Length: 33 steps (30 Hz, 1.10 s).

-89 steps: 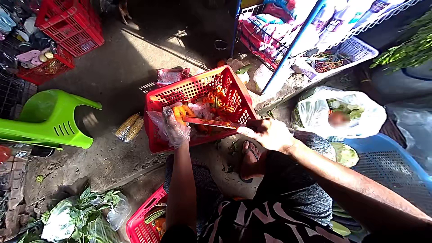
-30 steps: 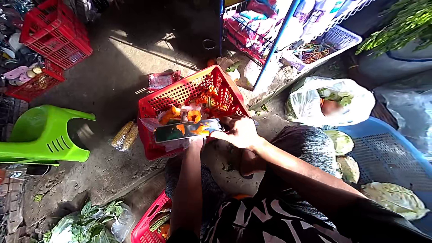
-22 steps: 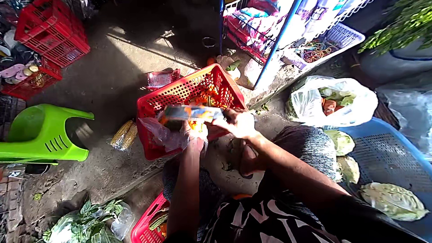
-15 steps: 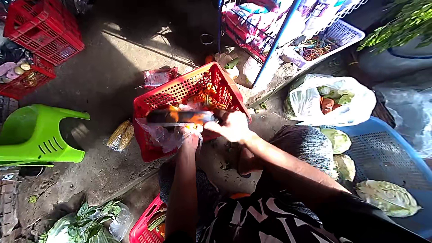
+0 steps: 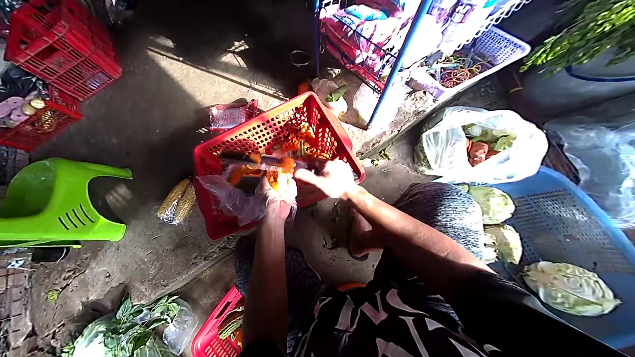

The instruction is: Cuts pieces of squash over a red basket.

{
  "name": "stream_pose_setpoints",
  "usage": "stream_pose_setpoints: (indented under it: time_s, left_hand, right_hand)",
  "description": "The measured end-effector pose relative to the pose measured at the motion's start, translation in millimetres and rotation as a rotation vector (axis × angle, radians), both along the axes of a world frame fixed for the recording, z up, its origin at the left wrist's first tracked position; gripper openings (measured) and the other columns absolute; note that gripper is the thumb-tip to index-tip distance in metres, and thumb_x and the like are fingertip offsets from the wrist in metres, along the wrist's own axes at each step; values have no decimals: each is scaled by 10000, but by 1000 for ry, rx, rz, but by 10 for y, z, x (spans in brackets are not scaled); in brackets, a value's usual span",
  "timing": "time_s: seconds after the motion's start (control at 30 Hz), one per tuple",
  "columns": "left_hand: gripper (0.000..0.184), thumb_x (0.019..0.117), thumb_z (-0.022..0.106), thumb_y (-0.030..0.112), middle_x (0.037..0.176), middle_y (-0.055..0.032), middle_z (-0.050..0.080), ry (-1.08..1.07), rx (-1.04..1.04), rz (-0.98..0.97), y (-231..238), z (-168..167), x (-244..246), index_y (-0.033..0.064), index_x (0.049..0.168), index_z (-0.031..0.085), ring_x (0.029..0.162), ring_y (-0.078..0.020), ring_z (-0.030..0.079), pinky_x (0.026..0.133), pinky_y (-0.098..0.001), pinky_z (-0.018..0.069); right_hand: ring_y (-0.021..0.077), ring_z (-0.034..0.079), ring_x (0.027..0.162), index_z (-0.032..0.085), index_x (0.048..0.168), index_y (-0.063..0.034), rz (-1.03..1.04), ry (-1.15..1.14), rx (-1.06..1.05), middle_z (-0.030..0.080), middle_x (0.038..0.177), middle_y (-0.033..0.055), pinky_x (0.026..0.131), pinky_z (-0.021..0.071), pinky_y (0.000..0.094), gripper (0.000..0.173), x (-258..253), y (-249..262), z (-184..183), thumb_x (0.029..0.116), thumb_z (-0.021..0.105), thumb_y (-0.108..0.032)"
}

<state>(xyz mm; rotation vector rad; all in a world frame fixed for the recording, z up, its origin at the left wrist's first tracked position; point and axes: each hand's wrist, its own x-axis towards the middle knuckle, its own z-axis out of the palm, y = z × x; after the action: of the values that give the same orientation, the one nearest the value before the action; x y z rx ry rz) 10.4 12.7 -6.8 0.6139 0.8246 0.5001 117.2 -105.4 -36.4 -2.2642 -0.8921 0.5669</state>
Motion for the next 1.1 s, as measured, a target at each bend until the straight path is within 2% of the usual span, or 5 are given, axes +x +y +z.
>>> stream_pose_setpoints:
  time_s: [0.23,0.37,0.5,0.93,1.1]
  left_hand:
    - [503,1063,311,578,742,-44,605,109,173,52,94,23,73,150,1083,575,554,-130,581,466,-270,488]
    - [321,1127,254,282,992,5,623,-59,246,-7,33,18,-48,145,1207,533,894,-82,616,786,-274,542]
    - [299,1121,282,223,908,-11,602,48,95,70,-4,-62,-121,98,1142,553,791,-79,594,720,-248,526]
    - [270,1041,368,-77,1097,-123,547,192,448,-40,13,34,-207,-53,1291,467,965,-145,551,876,-293,497]
    - [248,1111,349,189,832,31,631,-49,412,-22,122,-50,-232,141,1072,589,737,-53,621,681,-234,552]
  right_hand:
    - [437,694,894,731,1089,-91,-109,70,-10,717,892,199,769,498,688,767,65,-51,185,930,458,-790]
    - [377,710,787,750,943,-20,46,-208,268,717,815,171,658,530,619,884,-280,-73,171,859,448,-847]
    - [284,708,735,744,809,-51,109,-506,434,708,746,109,643,548,504,801,-440,11,39,870,490,-808]
    - [399,725,846,759,1002,-20,134,-341,214,733,879,189,679,549,616,909,-262,-7,120,861,426,-855]
    - [456,704,955,737,1154,-118,-4,-65,-125,737,956,212,787,510,696,799,96,-30,58,903,459,-823]
